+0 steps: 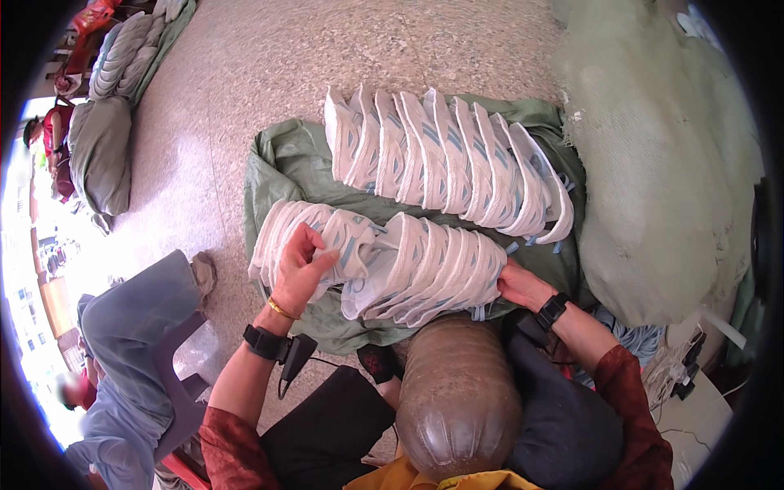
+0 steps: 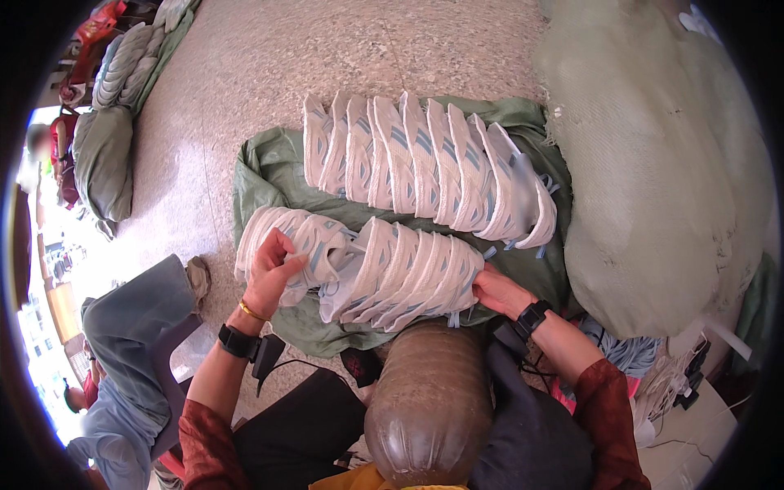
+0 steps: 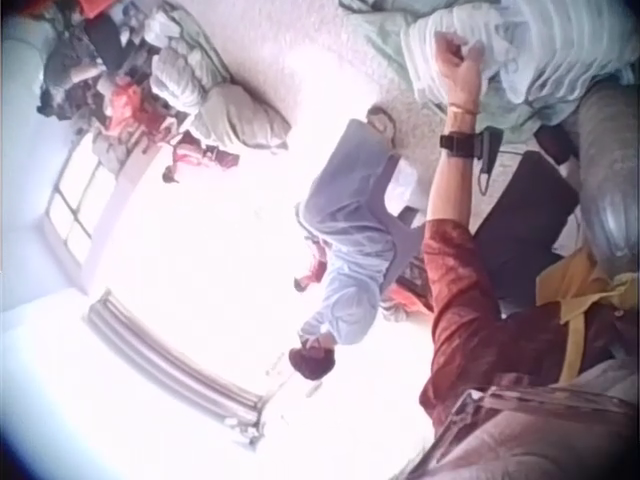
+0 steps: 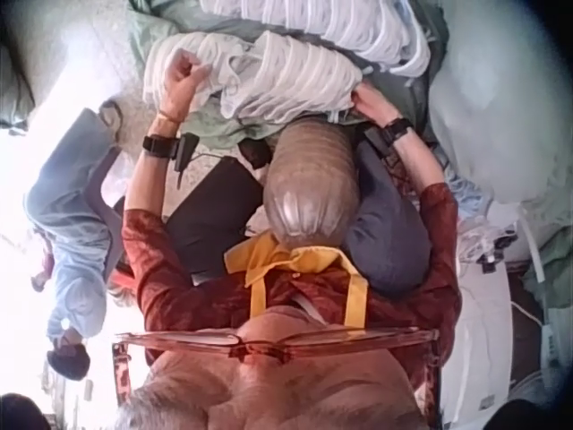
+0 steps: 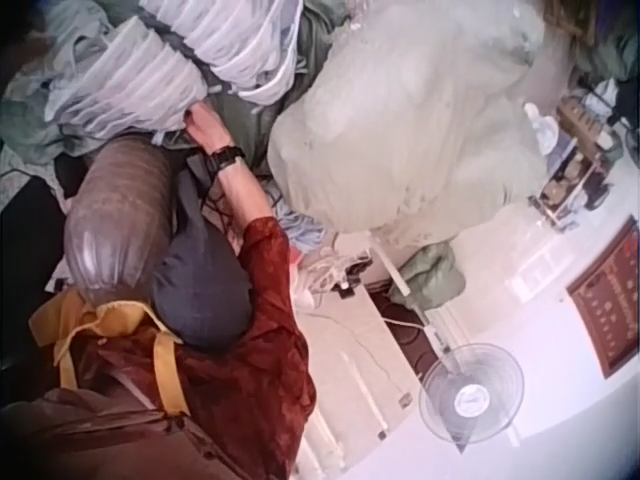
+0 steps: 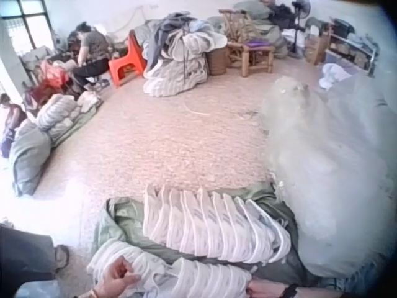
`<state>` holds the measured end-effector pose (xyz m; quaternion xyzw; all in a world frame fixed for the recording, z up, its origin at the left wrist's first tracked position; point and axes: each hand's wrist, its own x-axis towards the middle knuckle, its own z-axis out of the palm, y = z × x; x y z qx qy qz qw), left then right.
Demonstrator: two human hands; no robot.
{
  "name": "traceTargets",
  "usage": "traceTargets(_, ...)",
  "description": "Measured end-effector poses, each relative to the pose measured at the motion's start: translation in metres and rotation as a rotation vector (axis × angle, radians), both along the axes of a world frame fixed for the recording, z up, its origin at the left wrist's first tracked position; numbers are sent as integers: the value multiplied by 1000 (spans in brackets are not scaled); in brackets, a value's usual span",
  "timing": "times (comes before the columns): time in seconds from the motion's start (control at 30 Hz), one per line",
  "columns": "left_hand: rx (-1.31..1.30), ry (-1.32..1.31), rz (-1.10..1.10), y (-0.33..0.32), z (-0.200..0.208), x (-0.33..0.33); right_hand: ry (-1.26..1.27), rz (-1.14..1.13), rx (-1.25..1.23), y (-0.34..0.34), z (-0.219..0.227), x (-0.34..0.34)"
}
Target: Lacing a white sneaker and then stacking shoe components.
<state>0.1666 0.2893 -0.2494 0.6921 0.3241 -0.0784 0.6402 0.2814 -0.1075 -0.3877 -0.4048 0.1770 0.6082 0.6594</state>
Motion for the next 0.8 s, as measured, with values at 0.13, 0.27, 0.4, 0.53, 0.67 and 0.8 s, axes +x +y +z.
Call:
traceTargets(0.13,-16,-30,31,1,1,0,-5,-13,3,-1,5,0)
traceTargets(0.27,107,-69,46,0,-12,-8,-16,5,-7,4,17,2)
traceTargets(0.4,257,-32,-29,-14,-12,-5,-5,-19,-22,-2,15,2)
traceTargets(0.53,316,-11,-65,-19,-18,-10,-13,4,-22,6,18,-3)
traceTargets(0.67,341,-36,-28,-38,-25,-17,-55,9,28,12,12,-3)
traceTargets(0.8,272,-96,189,-42,-29,-21,-51,23,-17,9,18,0)
